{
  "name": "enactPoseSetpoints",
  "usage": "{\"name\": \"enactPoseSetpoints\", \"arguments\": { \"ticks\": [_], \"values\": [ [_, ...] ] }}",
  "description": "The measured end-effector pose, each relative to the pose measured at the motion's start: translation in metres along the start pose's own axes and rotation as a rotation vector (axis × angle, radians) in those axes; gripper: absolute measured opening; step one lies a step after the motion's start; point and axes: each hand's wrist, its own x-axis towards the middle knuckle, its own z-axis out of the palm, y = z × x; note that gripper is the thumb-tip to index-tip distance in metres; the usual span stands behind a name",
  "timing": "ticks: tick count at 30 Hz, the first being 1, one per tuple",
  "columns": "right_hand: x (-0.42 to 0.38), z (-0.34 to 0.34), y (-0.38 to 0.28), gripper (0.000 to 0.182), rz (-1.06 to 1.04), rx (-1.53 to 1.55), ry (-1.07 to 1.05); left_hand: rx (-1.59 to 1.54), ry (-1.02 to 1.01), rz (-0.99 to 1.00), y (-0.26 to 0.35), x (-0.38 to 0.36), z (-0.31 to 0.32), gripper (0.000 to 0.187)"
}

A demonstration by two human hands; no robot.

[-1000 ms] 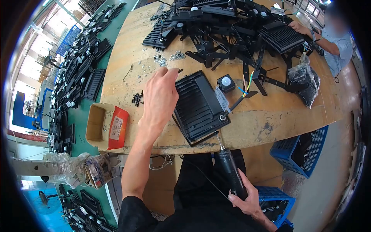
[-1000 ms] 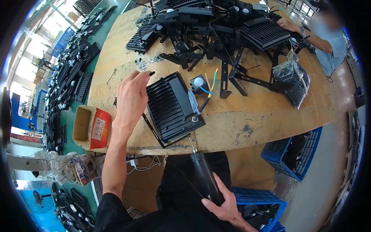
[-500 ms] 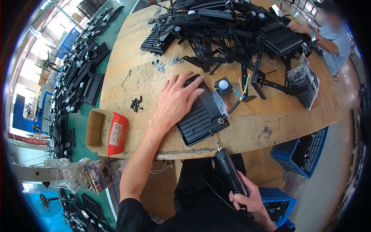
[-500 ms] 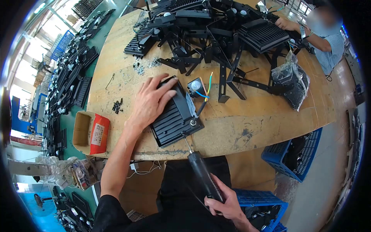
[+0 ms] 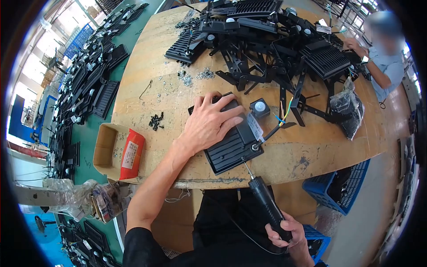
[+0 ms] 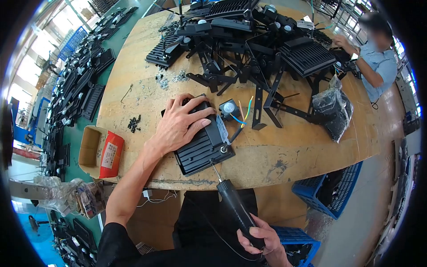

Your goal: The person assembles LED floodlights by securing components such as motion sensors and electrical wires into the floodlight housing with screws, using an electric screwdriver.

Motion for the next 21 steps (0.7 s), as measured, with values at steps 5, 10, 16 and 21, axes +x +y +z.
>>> {"name": "enactPoseSetpoints", "arguments": {
  "ticks": [5, 10, 16, 21],
  "values": [
    [0.003, -0.002, -0.001, 0.068, 0.001, -0.075, 0.0, -0.003, 0.002, -0.009, 0.002, -0.001, 0.002, 0.031],
    [0.008, -0.021, 0.004, 0.07, 0.126, 0.398, -0.237, -0.025, 0.003, -0.007, 0.005, 0.0, 0.0, 0.032],
    [-0.035, 0.001, -0.005, 0.079, -0.027, -0.46, 0.123, -0.151, -0.171, 0.074, 0.014, -0.011, -0.023, 0.048],
    [-0.065, -0.013, -0.005, 0.072, -0.144, -0.779, 0.317, -0.153, -0.246, 0.059, 0.024, -0.018, -0.034, 0.049]
  ]
}}
